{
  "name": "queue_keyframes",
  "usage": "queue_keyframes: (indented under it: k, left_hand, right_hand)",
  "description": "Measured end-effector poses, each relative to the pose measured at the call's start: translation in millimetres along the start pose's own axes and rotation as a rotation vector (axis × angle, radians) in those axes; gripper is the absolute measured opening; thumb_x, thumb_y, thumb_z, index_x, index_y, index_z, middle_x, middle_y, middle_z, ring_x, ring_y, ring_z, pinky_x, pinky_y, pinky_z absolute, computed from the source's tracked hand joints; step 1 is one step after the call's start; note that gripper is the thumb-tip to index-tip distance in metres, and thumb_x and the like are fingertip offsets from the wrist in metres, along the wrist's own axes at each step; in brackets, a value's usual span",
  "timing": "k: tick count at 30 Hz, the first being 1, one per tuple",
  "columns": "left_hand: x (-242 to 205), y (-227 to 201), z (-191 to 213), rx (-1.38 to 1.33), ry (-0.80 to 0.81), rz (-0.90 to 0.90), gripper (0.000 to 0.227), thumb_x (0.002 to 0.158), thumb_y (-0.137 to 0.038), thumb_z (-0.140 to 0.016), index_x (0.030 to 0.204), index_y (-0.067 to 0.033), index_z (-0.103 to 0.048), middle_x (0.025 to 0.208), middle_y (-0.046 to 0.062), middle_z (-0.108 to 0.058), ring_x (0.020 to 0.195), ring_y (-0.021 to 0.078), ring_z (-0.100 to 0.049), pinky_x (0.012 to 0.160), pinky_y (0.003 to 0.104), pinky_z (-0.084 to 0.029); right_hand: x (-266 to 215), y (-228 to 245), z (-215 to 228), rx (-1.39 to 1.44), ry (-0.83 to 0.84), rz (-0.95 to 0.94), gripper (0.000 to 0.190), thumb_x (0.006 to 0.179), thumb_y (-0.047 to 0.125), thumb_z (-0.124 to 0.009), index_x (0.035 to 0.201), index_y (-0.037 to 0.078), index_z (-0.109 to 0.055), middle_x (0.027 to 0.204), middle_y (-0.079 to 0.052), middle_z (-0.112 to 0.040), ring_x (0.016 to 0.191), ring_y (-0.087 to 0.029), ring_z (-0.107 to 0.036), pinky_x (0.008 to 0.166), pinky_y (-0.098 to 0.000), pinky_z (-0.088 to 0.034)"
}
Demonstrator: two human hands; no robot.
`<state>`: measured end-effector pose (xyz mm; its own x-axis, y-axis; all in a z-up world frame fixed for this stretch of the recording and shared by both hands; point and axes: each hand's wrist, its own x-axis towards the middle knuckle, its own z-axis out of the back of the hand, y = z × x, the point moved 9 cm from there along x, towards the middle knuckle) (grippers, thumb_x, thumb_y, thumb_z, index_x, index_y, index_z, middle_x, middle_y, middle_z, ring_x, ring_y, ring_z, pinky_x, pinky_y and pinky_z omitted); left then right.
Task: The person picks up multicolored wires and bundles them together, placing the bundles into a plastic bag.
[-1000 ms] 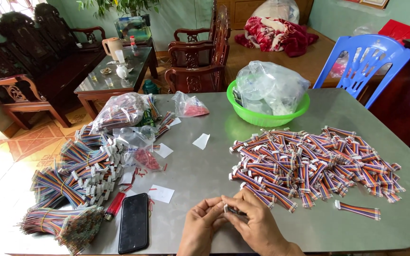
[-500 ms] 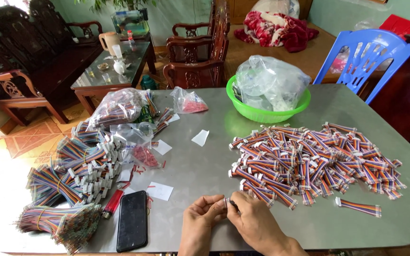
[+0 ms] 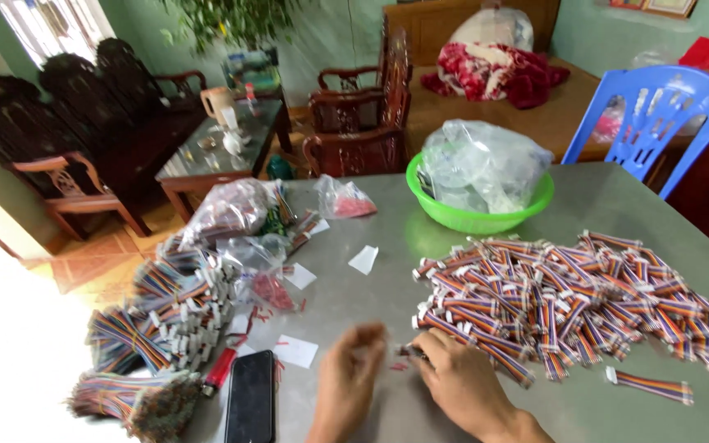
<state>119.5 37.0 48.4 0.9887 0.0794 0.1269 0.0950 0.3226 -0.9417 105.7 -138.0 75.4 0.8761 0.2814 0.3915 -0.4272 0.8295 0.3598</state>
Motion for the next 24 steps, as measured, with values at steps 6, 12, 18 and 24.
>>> queue_keyframes:
  k: [6, 12, 18, 24]
  left_hand:
    - [118.4, 36.0, 30.1, 1.106, 0.062, -0.070, 0.071, 0.106, -0.050, -0.040, 0.156, -0.0022, -0.025, 0.164, 0.023, -0.026, 0.149, 0.0429, -0.027, 0.121, 0.055, -0.027]
    - [155.6, 46.3, 44.7, 1.364, 0.111, 0.028, 0.107, 0.099, -0.081, -0.020, 0.156, 0.0100, -0.018, 0.160, 0.029, -0.029, 0.153, 0.0415, -0.019, 0.125, 0.057, -0.011]
    - [96.7, -5.1, -0.7, 1.204, 0.112, -0.123, 0.088, 0.100, -0.079, -0.030, 0.144, -0.0037, -0.045, 0.146, 0.019, -0.051, 0.138, 0.0327, -0.047, 0.121, 0.053, -0.029]
    - [65.4, -5.4, -20.7, 1.005, 0.103, -0.363, 0.087, 0.100, -0.075, -0.037, 0.151, -0.0049, -0.041, 0.162, 0.021, -0.031, 0.149, 0.0393, -0.026, 0.119, 0.054, -0.020]
  right_hand:
    - [13.7, -49.4, -34.5, -0.165, 0.103, -0.111, 0.020, 0.095, 0.027, -0.061, 0.113, 0.019, -0.058, 0.100, -0.002, -0.073, 0.084, -0.033, -0.072, 0.061, -0.0504, -0.054]
    - [9.4, -60.5, -35.7, -0.226, 0.014, -0.152, 0.025, 0.093, 0.040, -0.058, 0.116, 0.029, -0.057, 0.108, 0.005, -0.072, 0.084, -0.029, -0.073, 0.058, -0.0492, -0.055]
    - [16.3, -54.2, -28.4, -0.201, 0.100, -0.230, 0.019, 0.100, 0.038, -0.053, 0.114, 0.024, -0.055, 0.102, 0.001, -0.070, 0.079, -0.028, -0.075, 0.059, -0.0486, -0.060]
    - [12.4, -79.5, -15.4, -0.202, 0.142, -0.329, 0.018, 0.100, 0.042, -0.051, 0.111, 0.028, -0.057, 0.104, 0.010, -0.072, 0.073, -0.018, -0.077, 0.060, -0.0386, -0.065]
